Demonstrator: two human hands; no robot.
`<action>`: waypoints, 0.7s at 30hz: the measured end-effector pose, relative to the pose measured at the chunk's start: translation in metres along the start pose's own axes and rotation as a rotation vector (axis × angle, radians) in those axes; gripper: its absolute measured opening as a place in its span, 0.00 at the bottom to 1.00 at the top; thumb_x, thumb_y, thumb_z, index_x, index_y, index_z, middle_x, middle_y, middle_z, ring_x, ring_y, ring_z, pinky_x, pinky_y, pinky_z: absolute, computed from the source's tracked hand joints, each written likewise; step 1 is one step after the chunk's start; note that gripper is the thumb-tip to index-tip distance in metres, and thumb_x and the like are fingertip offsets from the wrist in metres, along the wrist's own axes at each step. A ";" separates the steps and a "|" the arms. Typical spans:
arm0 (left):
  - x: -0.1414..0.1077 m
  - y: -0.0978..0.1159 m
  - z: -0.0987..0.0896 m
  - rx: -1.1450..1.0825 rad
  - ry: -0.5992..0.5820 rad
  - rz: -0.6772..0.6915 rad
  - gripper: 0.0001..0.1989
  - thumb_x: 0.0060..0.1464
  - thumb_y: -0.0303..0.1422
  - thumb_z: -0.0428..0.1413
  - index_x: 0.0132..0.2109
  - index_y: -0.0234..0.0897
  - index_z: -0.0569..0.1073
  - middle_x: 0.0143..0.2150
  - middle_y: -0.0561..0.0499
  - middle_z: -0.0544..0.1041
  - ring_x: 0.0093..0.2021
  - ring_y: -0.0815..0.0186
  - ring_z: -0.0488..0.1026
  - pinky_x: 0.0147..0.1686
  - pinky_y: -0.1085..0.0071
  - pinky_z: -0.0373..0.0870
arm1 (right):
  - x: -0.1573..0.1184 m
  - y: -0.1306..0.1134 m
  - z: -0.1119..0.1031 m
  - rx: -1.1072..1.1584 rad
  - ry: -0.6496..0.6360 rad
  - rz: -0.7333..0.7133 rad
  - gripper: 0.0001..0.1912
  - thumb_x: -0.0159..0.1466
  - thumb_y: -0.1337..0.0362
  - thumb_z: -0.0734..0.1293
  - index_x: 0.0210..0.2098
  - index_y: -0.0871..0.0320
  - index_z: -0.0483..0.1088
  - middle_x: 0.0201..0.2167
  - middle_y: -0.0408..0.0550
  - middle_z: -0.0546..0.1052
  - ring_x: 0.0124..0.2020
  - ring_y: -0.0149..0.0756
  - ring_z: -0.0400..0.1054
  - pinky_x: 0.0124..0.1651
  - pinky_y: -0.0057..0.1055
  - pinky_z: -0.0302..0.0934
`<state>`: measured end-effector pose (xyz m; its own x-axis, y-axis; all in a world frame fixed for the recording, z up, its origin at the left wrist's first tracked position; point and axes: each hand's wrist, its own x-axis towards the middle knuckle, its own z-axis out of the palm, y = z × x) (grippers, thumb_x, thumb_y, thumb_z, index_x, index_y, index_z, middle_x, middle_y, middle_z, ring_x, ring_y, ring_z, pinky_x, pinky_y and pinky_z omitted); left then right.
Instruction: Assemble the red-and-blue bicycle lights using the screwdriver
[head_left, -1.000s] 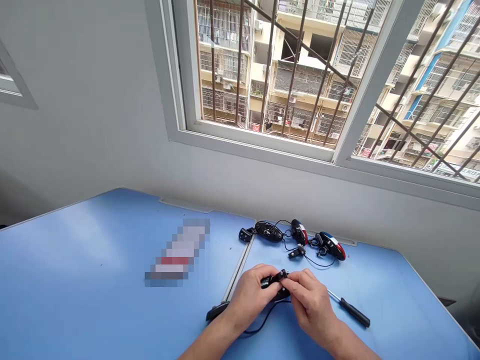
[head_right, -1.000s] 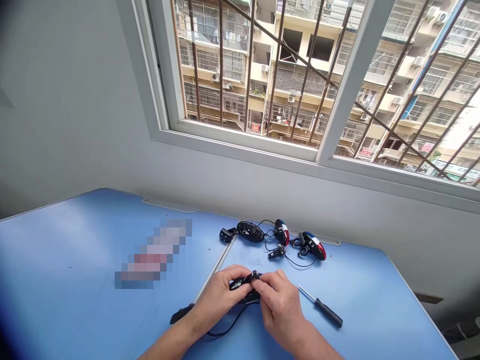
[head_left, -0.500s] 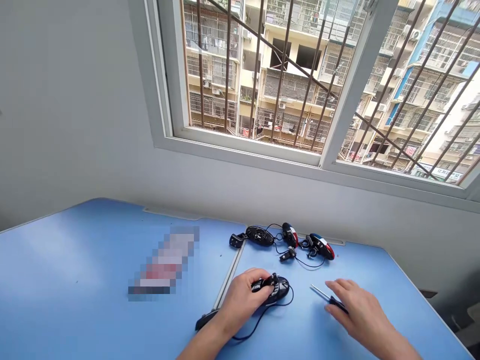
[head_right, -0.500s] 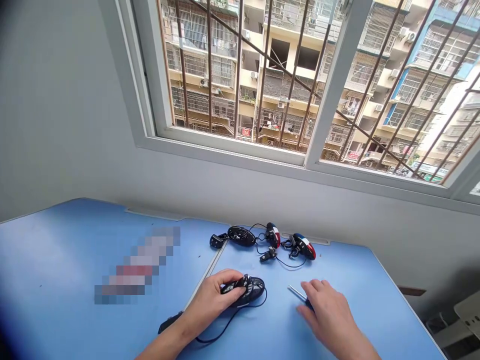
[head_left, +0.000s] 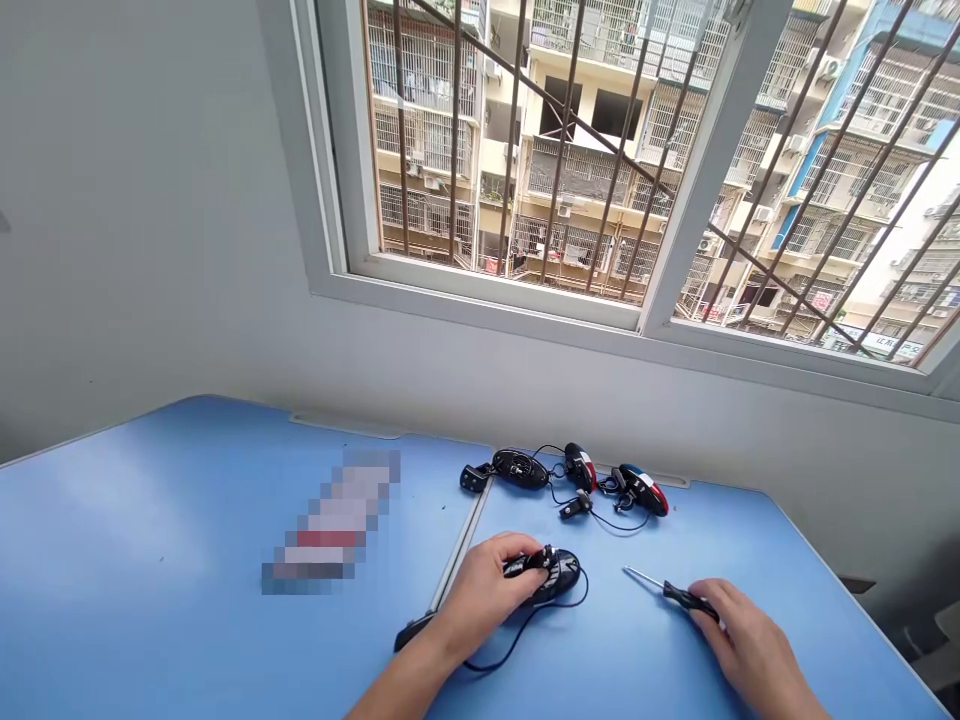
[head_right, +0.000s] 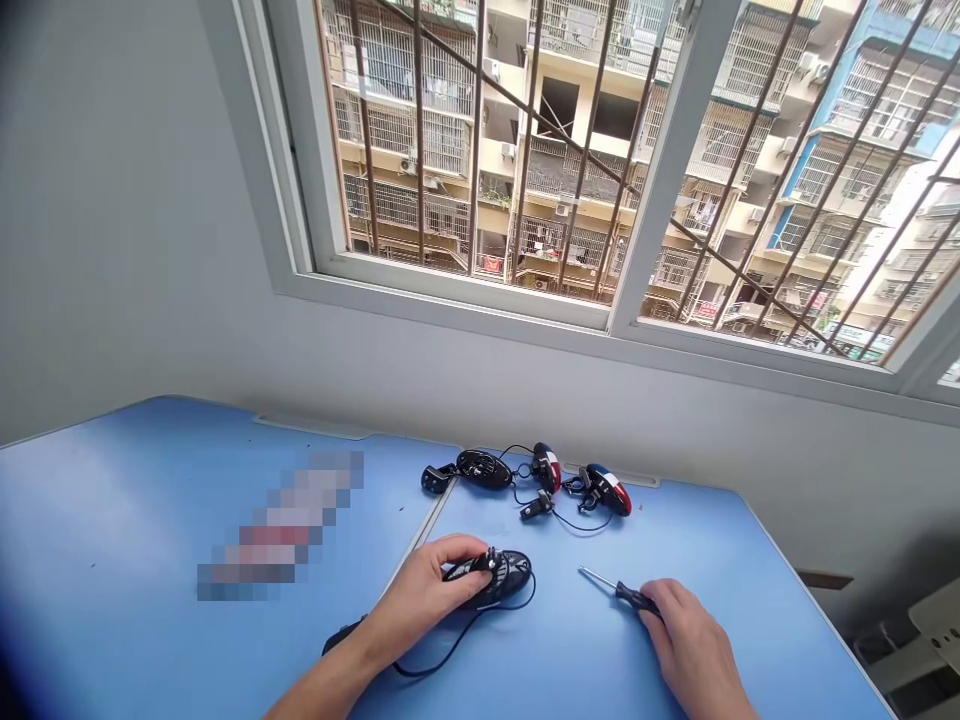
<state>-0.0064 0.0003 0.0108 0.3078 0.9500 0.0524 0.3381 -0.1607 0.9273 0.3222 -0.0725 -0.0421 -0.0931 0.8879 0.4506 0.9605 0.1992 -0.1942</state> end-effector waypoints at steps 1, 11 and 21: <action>0.000 0.001 0.000 0.002 0.002 0.000 0.08 0.47 0.33 0.55 0.32 0.38 0.78 0.37 0.50 0.80 0.42 0.58 0.75 0.42 0.69 0.67 | 0.005 -0.002 -0.006 0.081 0.004 -0.007 0.09 0.65 0.59 0.60 0.38 0.52 0.70 0.33 0.44 0.78 0.27 0.34 0.74 0.26 0.27 0.70; 0.001 0.000 0.001 0.005 -0.021 0.050 0.09 0.49 0.34 0.54 0.33 0.38 0.79 0.38 0.50 0.80 0.41 0.58 0.75 0.43 0.69 0.67 | 0.110 -0.108 -0.090 0.739 0.139 0.088 0.13 0.60 0.56 0.68 0.40 0.57 0.71 0.33 0.47 0.77 0.27 0.32 0.70 0.28 0.29 0.70; 0.001 -0.004 -0.004 -0.065 -0.095 0.074 0.07 0.48 0.28 0.55 0.33 0.38 0.79 0.40 0.50 0.78 0.43 0.61 0.73 0.45 0.71 0.66 | 0.147 -0.125 -0.053 0.959 -0.103 0.000 0.11 0.61 0.57 0.66 0.39 0.57 0.69 0.36 0.49 0.77 0.32 0.33 0.70 0.31 0.28 0.69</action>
<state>-0.0108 0.0029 0.0084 0.4133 0.9062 0.0892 0.2537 -0.2086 0.9445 0.2026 0.0115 0.0947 -0.1595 0.9111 0.3802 0.3425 0.4122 -0.8443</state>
